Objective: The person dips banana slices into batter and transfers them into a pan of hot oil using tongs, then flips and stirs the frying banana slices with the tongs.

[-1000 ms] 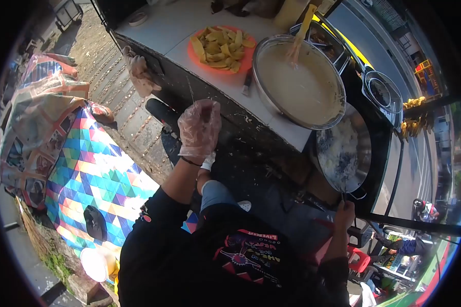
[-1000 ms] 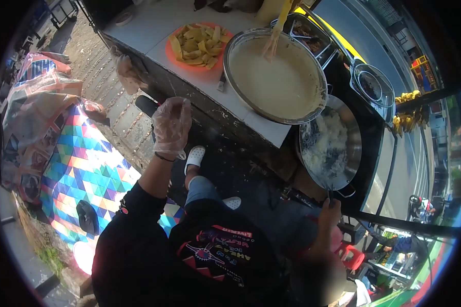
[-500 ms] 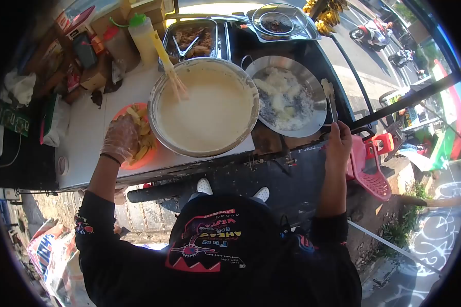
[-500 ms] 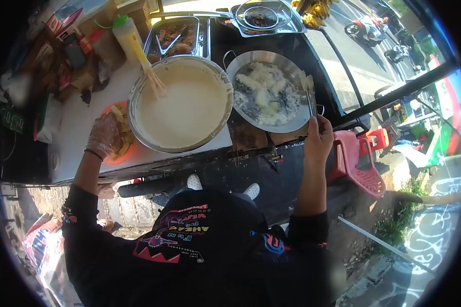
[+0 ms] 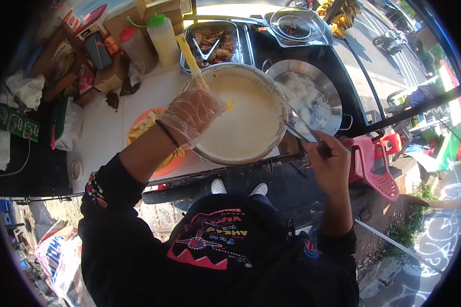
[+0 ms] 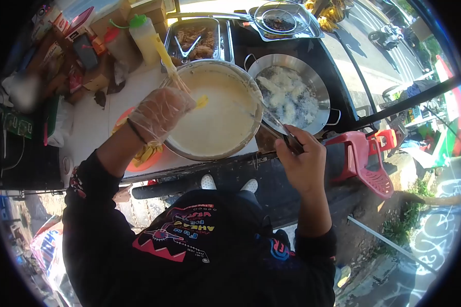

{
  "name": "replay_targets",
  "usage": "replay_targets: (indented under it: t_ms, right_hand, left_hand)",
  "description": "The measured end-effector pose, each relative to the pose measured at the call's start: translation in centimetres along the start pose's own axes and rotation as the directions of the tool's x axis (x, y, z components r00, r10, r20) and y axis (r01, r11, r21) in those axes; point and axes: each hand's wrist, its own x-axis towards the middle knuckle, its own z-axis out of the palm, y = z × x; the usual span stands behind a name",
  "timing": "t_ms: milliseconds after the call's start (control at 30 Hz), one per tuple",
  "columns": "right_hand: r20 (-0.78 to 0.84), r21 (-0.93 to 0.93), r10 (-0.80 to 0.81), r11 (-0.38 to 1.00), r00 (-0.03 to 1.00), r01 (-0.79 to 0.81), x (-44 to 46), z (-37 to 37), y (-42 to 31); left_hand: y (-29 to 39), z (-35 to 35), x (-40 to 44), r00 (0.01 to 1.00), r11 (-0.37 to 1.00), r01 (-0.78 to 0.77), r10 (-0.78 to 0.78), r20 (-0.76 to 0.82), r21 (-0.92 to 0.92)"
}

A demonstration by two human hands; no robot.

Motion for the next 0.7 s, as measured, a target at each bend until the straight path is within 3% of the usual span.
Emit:
replay_targets:
  t_ms: [33, 67, 100, 133, 200, 233, 267, 300, 333, 367, 433, 467, 500, 533, 567, 600, 633, 667, 700]
  right_hand:
    - [0.044, -0.122, -0.127, 0.984, 0.991, 0.131, 0.2, 0.6, -2.1]
    - [0.048, -0.121, -0.126, 0.984, 0.991, 0.131, 0.2, 1.5, -2.9]
    - [0.149, -0.285, -0.201, 0.929, 0.968, 0.237, 0.2, 2.2, -3.5]
    - [0.259, -0.426, -0.254, 0.836, 0.932, 0.346, 0.3, 2.9, -4.0]
    - [0.3, -0.46, -0.333, 0.771, 0.894, 0.441, 0.5, 4.8, -4.3]
    - [0.369, -0.458, -0.405, 0.704, 0.836, 0.543, 0.9, 5.7, -4.6]
    - [0.437, -0.445, -0.471, 0.627, 0.766, 0.64, 1.2, 6.5, -4.9]
    - [0.443, -0.435, -0.474, 0.628, 0.761, 0.645, 1.6, 7.3, -5.0]
    - [0.482, -0.469, -0.494, 0.552, 0.723, 0.689, 2.1, 8.1, -4.9]
    - [0.519, -0.495, -0.513, 0.472, 0.684, 0.73, 2.4, 9.0, -5.0]
    - [0.53, -0.459, -0.538, 0.468, 0.655, 0.755, 3.1, 9.8, -4.8]
    - [0.536, -0.436, -0.553, 0.465, 0.637, 0.77, 3.3, 10.1, -4.5]
    - [0.488, -0.4, -0.511, 0.59, 0.708, 0.701, 3.3, 10.3, -4.4]
    - [0.494, -0.388, -0.517, 0.589, 0.699, 0.709, 3.3, 10.0, -4.6]
    - [0.459, -0.273, -0.371, 0.806, 0.807, 0.525, 3.2, 9.2, -5.2]
    - [0.447, -0.149, -0.194, 0.947, 0.873, 0.286, 3.1, 8.4, -5.4]
    - [0.4, -0.026, -0.077, 0.995, 0.913, 0.095, 2.9, 8.0, -5.1]
    - [0.396, -0.039, -0.073, 0.995, 0.915, 0.096, 3.1, 7.4, -4.6]
    - [0.345, -0.047, 0.016, 0.999, 0.938, 0.001, 3.4, 6.7, -3.9]
  left_hand:
    - [0.6, 0.7, -0.4, 1.0, 1.0, 0.005, -0.005, 0.005, 0.0]
    - [1.1, 1.5, -0.7, 0.986, 0.998, 0.033, -0.04, 0.161, 0.047]
    - [1.4, 2.0, -1.1, 0.947, 0.994, 0.052, -0.08, 0.31, 0.098]
    - [1.0, 2.0, -2.2, 0.947, 0.994, 0.054, -0.082, 0.311, 0.097]
    - [-0.2, 0.0, -5.0, 0.988, 0.925, 0.152, -0.141, 0.055, -0.348]
    - [-1.2, -0.5, -6.5, 0.987, 0.924, 0.161, -0.149, 0.061, -0.348]
    - [-2.4, -0.9, -8.1, 0.974, 0.921, 0.141, -0.194, -0.113, -0.364]
    - [-3.5, -1.1, -9.6, 0.929, 0.92, 0.119, -0.235, -0.285, -0.373]
    - [-4.3, -1.1, -11.2, 0.928, 0.919, 0.131, -0.246, -0.28, -0.371]
    - [-5.0, -1.1, -12.9, 0.899, 0.882, 0.244, -0.361, -0.246, -0.403]
    - [-5.4, -0.4, -15.8, 0.809, 0.727, 0.428, -0.573, -0.131, -0.536]
    - [-5.2, 0.6, -17.4, 0.797, 0.719, 0.453, -0.591, -0.122, -0.527]
    - [-5.0, 1.8, -18.7, 0.812, 0.795, 0.48, -0.562, -0.154, -0.371]
    - [-5.0, 3.4, -19.8, 0.832, 0.848, 0.488, -0.524, -0.182, -0.207]
    - [-5.2, 5.5, -20.9, 0.818, 0.808, 0.561, -0.575, -0.033, -0.18]
    - [-4.5, 5.3, -20.9, 0.815, 0.805, 0.564, -0.579, -0.036, -0.186]
    - [-3.3, 5.0, -20.4, 0.778, 0.766, 0.625, -0.628, 0.034, -0.154]
    - [-2.3, 4.5, -19.6, 0.737, 0.727, 0.676, -0.668, 0.103, -0.121]
    - [-1.8, 3.4, -18.7, 0.756, 0.748, 0.654, -0.641, 0.133, -0.113]
